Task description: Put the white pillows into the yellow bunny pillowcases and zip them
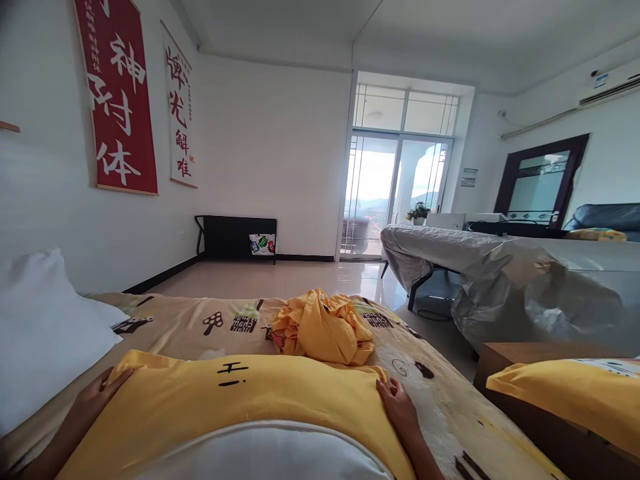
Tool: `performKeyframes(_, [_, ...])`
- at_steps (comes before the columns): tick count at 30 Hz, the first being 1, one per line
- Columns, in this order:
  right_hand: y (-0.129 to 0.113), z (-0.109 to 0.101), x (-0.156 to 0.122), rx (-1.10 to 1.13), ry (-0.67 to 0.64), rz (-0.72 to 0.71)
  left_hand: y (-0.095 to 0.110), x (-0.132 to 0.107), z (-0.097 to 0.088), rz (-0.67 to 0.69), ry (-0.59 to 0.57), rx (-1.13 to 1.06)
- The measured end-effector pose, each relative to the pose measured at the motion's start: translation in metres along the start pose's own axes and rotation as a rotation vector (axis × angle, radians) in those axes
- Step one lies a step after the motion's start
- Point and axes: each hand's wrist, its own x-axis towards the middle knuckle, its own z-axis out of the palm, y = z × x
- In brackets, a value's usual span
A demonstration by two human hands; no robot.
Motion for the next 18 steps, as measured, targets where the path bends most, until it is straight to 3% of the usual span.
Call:
performKeyframes(4, [-0.012,-0.005,-0.015,0.348,-0.316,0.197,0.022,-0.020,-0.004,0.199,0.207,0.182])
performKeyframes(7, [-0.020,-0.011,-0.027,0.583,-0.586,0.317,0.042,-0.043,-0.009,0.163,0.348,0.183])
performKeyframes(9, [-0.027,-0.017,-0.034,0.671,-0.648,0.354,0.054,-0.055,-0.013,0.120,0.411,0.154])
performKeyframes(12, [-0.038,-0.028,-0.039,0.731,-0.546,0.338,0.066,-0.062,-0.021,0.050,0.438,0.083])
performKeyframes(16, [-0.055,-0.044,-0.043,0.706,-0.258,0.234,0.068,-0.057,-0.029,-0.019,0.326,0.030])
performKeyframes(18, [-0.060,-0.048,-0.043,0.568,-0.082,0.107,0.065,-0.054,-0.032,0.029,0.306,0.107])
